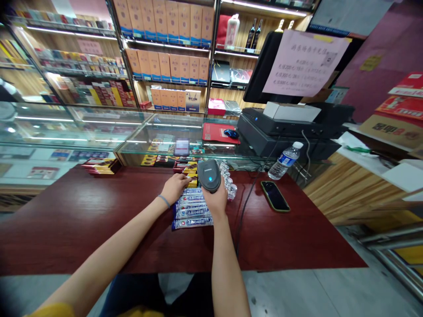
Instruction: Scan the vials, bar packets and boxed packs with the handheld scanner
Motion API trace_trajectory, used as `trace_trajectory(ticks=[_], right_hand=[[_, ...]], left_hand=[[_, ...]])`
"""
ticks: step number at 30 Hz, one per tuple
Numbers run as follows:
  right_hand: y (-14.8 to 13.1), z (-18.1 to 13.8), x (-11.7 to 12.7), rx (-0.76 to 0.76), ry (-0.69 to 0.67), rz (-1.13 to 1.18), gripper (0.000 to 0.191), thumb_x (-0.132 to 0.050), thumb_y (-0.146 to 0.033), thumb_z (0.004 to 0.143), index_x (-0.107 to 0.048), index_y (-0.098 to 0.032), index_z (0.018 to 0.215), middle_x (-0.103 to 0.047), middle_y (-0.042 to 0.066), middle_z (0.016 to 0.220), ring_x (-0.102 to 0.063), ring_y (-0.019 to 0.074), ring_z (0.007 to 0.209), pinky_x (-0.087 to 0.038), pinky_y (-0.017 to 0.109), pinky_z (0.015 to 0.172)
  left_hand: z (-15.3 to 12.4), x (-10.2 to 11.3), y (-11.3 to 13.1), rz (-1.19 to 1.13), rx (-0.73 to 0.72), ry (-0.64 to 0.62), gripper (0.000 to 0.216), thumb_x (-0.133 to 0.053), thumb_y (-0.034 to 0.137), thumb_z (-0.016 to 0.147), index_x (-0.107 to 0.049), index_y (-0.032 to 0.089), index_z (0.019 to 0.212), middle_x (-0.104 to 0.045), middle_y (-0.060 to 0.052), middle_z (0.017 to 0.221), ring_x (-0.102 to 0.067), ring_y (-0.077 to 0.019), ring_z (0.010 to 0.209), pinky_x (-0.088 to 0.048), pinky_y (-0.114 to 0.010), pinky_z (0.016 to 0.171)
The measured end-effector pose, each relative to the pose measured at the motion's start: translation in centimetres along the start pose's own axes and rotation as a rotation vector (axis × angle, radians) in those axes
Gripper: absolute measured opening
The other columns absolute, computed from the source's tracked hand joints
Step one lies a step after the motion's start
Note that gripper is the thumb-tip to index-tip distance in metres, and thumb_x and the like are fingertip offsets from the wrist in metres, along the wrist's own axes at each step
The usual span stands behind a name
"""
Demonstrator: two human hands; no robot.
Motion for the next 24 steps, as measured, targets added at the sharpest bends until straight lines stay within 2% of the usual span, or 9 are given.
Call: trace_trajectory(ticks=[7,10,13,18,24], right_hand=[[-0.3,-0.1,-0.3,0.000,-0.027,-0.021,0.058,-0.077,-0.037,0.073,-0.064,-0.018,0.126,-0.078,0.010,0.099,-0.072,0.0298,0.104,-0.058,0.044,0.094],[-0.6,-0.2,-0.3,-0.002,-0.040,-0.040,0.056,-0.076,-0.038,0.073,-0.064,-0.018,0.123,-0.078,0.010,0.098,-0.072,0.0298,0.104,-0.058,0.043,0.093],[-0.6,-0.3,-0.4,0.002,-0.045,-0.053,0.054,-0.077,-0.040,0.072,-0.064,-0.018,0.120,-0.078,0.010,0.096,-0.072,0.0297,0.102,-0.058,0.042,0.092],[-0.7,-0.8,-1.1,0.011,-0.074,-0.049,0.053,-0.077,-0.041,0.071,-0.065,-0.017,0.116,-0.078,0.012,0.100,-0.072,0.0279,0.097,-0.058,0.041,0.089],[-0.7,-1.8,-3.6,-0.012,-0.209,-0.140,0.046,-0.077,-0.047,0.066,-0.066,-0.021,0.103,-0.076,0.007,0.086,-0.072,0.0297,0.089,-0.057,0.040,0.081]], left_hand=[[0.1,0.0,-0.7,-0.109,0.020,0.093,0.030,-0.059,0.014,0.094,-0.078,0.025,0.115,-0.071,-0.011,0.100,-0.064,-0.0248,0.097,-0.056,-0.037,0.087],[-0.2,0.3,-1.9,-0.280,0.000,0.131,0.030,-0.062,0.015,0.094,-0.076,0.022,0.120,-0.073,-0.011,0.112,-0.067,-0.0236,0.105,-0.056,-0.038,0.096],[-1.4,1.8,-3.6,-0.401,-0.073,0.222,0.033,-0.061,0.018,0.096,-0.071,0.021,0.127,-0.068,-0.012,0.130,-0.064,-0.0240,0.121,-0.053,-0.044,0.108],[-5.3,4.9,-8.3,-0.294,-0.085,0.309,0.037,-0.061,0.026,0.098,-0.067,0.023,0.134,-0.060,-0.014,0.142,-0.054,-0.0277,0.136,-0.045,-0.052,0.117],[-10.8,8.7,-16.9,-0.149,0.101,0.384,0.034,-0.057,0.028,0.099,-0.069,0.023,0.130,-0.061,-0.014,0.139,-0.055,-0.0273,0.133,-0.046,-0.050,0.115]])
Point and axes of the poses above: each hand's wrist, its own z-axis towards the middle knuckle, its own x-axis out of the back of the hand, y = z × x, the point moved 10 cm from there along z, towards the middle knuckle
